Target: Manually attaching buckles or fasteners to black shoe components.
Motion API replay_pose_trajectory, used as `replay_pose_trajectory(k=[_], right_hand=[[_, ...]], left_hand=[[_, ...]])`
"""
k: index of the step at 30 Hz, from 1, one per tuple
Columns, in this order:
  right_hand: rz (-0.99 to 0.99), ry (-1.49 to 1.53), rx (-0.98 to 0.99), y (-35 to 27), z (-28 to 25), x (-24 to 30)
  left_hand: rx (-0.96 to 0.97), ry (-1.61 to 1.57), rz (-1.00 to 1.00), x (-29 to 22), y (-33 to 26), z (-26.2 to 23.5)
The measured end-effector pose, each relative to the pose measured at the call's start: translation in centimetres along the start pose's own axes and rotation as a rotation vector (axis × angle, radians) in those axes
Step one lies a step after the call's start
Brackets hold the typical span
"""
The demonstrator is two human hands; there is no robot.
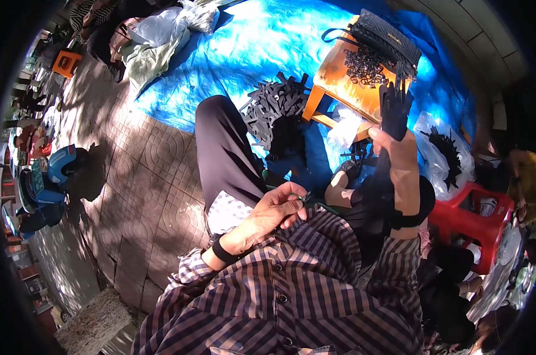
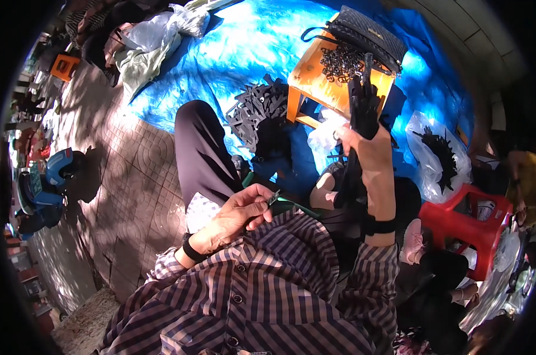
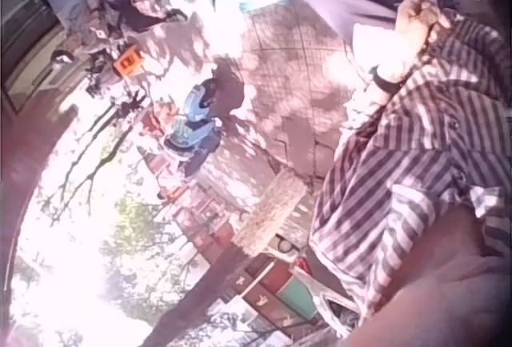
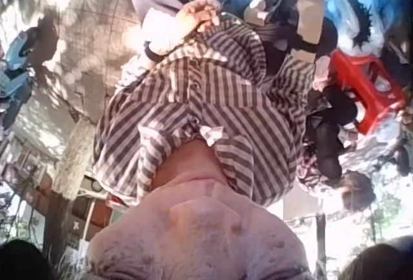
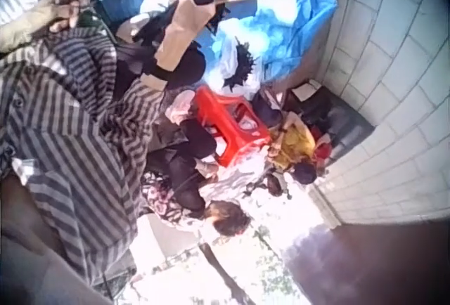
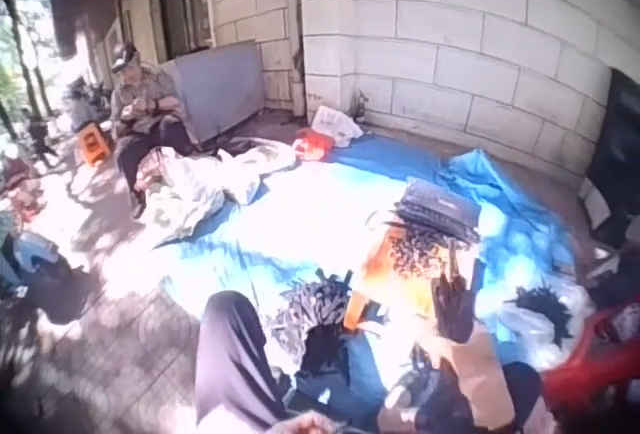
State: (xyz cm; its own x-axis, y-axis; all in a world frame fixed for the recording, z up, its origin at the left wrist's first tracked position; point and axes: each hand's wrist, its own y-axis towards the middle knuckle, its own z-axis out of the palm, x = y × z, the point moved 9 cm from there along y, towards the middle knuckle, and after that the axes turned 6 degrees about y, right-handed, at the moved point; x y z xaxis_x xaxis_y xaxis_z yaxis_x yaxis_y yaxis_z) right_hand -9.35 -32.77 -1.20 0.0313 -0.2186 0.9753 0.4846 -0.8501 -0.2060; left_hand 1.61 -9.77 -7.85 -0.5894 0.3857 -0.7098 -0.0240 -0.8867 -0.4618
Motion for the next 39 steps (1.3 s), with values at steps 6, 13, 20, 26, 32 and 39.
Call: replay_pose_trajectory(k=[6,13,20,26,32,39], right_hand=[[0.106,0.417,0.096,-9.8,1.6,-3.0],[0.232,0.334,0.106,-12.5,3.1,-6.2],[0.243,0.305,0.151,-12.1,5.7,-6.2],[0.148,0.394,0.103,-11.5,7.6,-4.6],[0.108,0.441,0.162,-12.0,8.9,-3.7],[-0.060,0.047,0.064,-12.7,8.8,-1.5]], left_hand=[[-0.009,0.077,-0.084,0.5,-0.2,2.3],[-0.094,0.081,0.074,-0.7,-0.2,2.7],[0.007,0.099,0.099,-1.5,0.0,3.5],[0.006,0.120,0.292,-3.9,-0.3,3.2],[-0.179,0.304,0.374,-5.0,-1.6,1.9],[-0.208,0.251,0.417,-5.3,-2.6,1.0]])
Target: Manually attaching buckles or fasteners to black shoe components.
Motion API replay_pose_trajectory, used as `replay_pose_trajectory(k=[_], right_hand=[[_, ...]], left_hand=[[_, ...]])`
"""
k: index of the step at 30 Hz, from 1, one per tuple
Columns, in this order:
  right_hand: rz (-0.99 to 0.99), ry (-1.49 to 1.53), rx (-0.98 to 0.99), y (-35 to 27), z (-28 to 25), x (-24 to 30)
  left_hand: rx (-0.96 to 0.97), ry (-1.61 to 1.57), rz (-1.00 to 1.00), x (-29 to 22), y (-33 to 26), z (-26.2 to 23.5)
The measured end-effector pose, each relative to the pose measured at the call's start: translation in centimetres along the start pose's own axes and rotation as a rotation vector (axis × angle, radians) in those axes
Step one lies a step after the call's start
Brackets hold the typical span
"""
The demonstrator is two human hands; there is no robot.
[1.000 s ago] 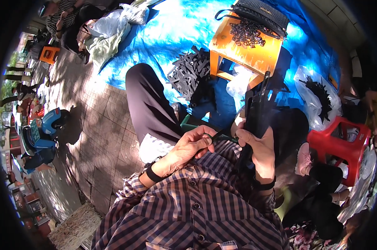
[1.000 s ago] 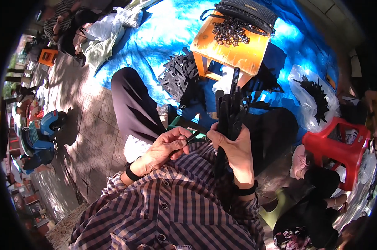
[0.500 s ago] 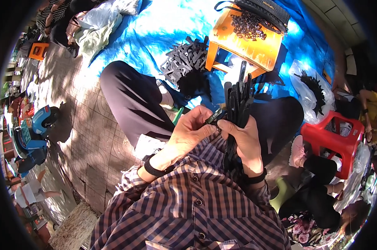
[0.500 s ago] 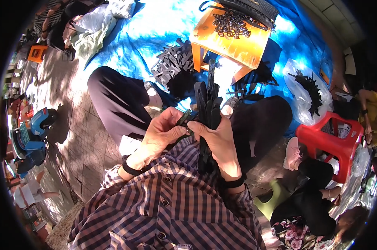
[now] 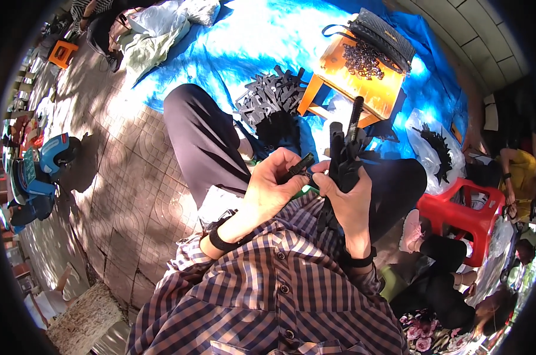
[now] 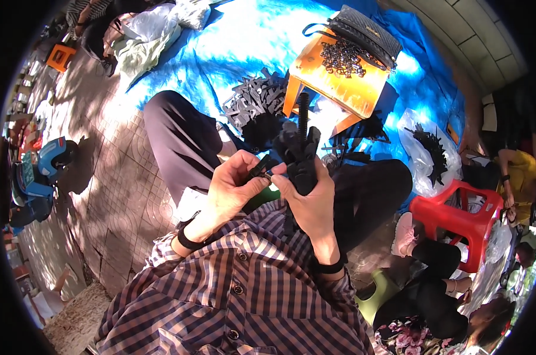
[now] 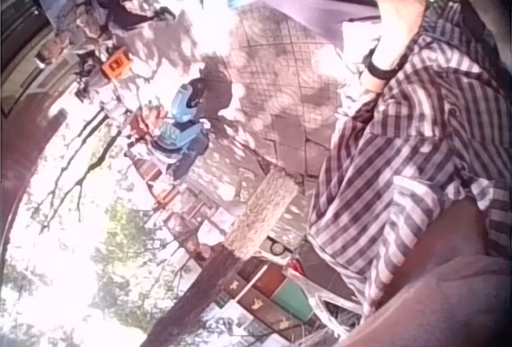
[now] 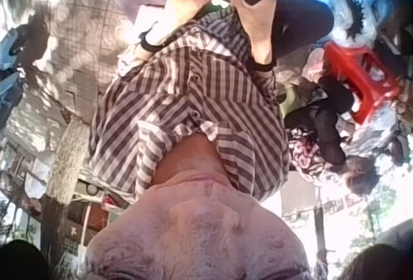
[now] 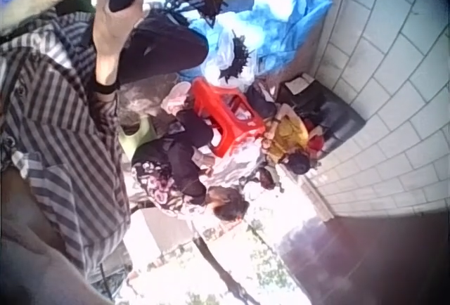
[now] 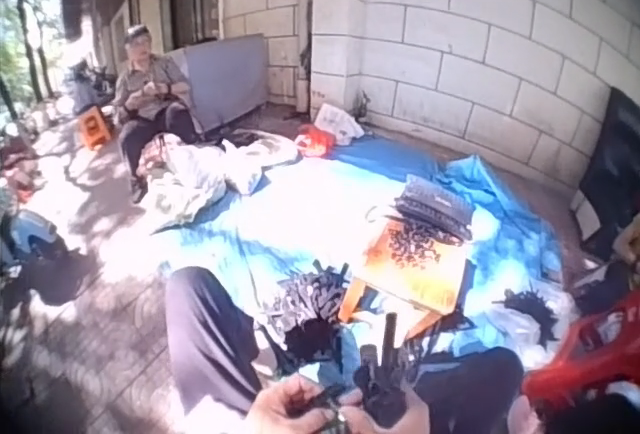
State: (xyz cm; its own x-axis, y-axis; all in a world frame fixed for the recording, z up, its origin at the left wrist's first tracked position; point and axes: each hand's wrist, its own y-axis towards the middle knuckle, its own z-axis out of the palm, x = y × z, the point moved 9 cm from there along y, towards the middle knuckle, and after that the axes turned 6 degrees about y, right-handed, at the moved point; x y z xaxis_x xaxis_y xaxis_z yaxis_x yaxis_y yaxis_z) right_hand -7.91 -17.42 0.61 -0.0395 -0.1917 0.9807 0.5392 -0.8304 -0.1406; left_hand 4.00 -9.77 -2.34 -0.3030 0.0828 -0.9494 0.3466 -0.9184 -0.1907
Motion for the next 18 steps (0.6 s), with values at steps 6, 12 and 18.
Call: replay_pose_trajectory(k=[6,12,18], right_hand=[[-0.046,-0.023,0.088,0.3,1.5,0.1],[-0.084,0.047,0.010,0.0,1.9,0.4],[-0.045,0.124,0.041,0.4,2.3,-0.2]], left_hand=[[0.009,-0.070,0.023,-0.4,-0.1,-0.3],[-0.015,-0.011,0.072,-0.5,-0.4,-1.1],[0.046,-0.214,-0.045,-0.5,-0.4,-0.4]])
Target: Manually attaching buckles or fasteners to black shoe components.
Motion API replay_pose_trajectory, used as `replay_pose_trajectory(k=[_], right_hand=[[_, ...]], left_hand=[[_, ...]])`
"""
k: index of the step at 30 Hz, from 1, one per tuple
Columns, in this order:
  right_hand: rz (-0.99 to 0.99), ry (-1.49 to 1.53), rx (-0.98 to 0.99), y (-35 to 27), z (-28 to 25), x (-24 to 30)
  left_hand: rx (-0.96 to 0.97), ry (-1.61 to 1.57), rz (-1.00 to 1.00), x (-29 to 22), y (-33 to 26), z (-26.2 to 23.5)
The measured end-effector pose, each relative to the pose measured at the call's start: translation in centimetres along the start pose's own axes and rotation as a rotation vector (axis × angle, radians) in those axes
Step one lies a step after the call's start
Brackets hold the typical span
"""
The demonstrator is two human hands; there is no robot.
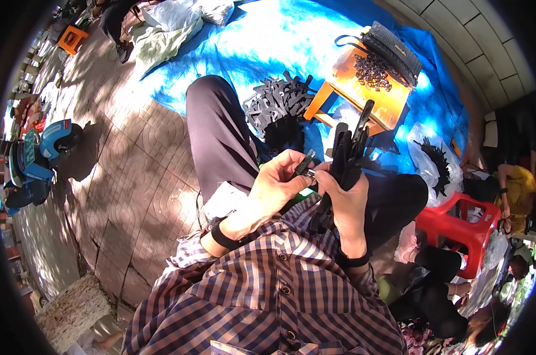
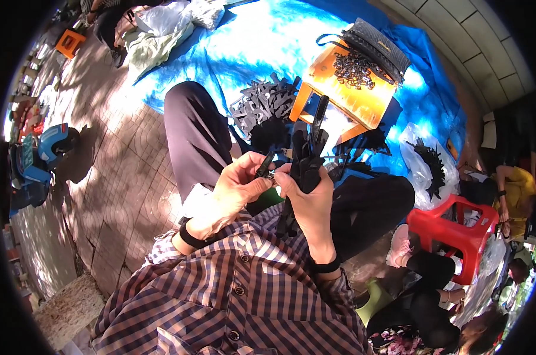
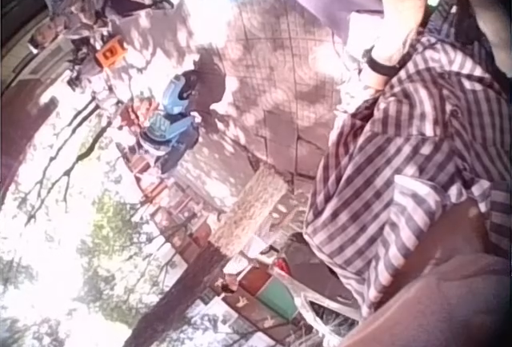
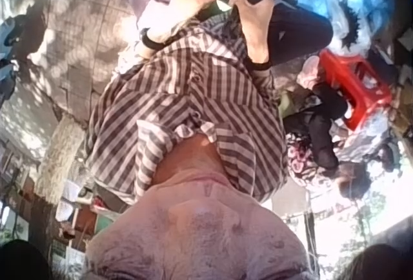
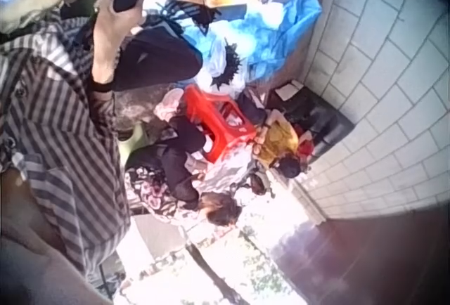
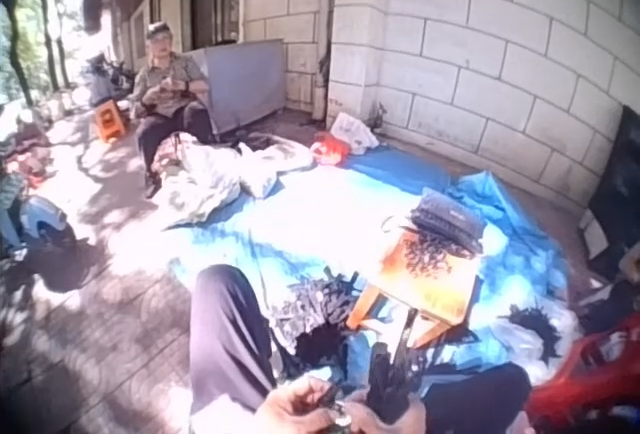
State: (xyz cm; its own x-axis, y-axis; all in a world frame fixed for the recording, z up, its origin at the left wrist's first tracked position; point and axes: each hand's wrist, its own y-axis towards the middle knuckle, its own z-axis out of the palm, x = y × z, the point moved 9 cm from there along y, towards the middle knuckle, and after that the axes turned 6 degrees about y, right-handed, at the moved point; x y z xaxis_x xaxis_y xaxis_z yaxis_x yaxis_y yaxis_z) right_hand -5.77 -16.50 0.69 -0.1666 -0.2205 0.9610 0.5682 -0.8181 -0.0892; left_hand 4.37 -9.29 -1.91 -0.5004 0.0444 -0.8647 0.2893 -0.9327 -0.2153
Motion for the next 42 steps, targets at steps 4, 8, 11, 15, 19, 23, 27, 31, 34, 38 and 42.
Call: replay_pose_trajectory(k=[4,8,11,15,19,23,27,31,34,38,42], right_hand=[[0.019,-0.078,-0.026,-0.1,-0.4,-0.3],[-0.092,-0.567,-0.037,-0.1,-1.4,0.4],[-0.174,-0.621,0.106,0.2,-0.4,0.9],[0.134,-0.154,0.000,0.6,-2.2,-0.7],[0.134,0.141,-0.072,1.0,-2.5,0.1],[0.150,0.145,-0.081,1.5,-2.3,0.5],[0.233,0.143,-0.029,1.5,-2.9,-0.6],[0.346,0.280,0.011,1.1,-2.1,-1.9],[0.397,0.384,-0.003,0.9,-2.4,-3.2],[0.435,0.471,0.049,0.9,-2.1,-3.8],[0.482,0.544,0.004,0.8,-2.5,-4.4]], left_hand=[[-0.050,0.063,0.074,1.0,0.2,-0.9],[-0.106,0.394,0.099,-0.8,-0.3,-0.3],[-0.119,0.453,0.074,0.1,-0.3,-0.8],[0.003,0.262,0.063,0.1,0.0,-0.4],[0.036,0.324,0.013,0.6,-0.1,-0.3],[0.073,0.471,-0.030,0.2,-0.3,0.3],[0.140,0.487,-0.021,0.2,-0.3,0.4],[0.220,0.372,-0.069,0.8,-0.4,0.4],[0.276,0.303,-0.089,1.1,-0.3,0.6],[0.282,0.288,-0.111,1.3,-0.3,0.4],[0.301,0.273,-0.115,1.4,-0.2,0.2]])
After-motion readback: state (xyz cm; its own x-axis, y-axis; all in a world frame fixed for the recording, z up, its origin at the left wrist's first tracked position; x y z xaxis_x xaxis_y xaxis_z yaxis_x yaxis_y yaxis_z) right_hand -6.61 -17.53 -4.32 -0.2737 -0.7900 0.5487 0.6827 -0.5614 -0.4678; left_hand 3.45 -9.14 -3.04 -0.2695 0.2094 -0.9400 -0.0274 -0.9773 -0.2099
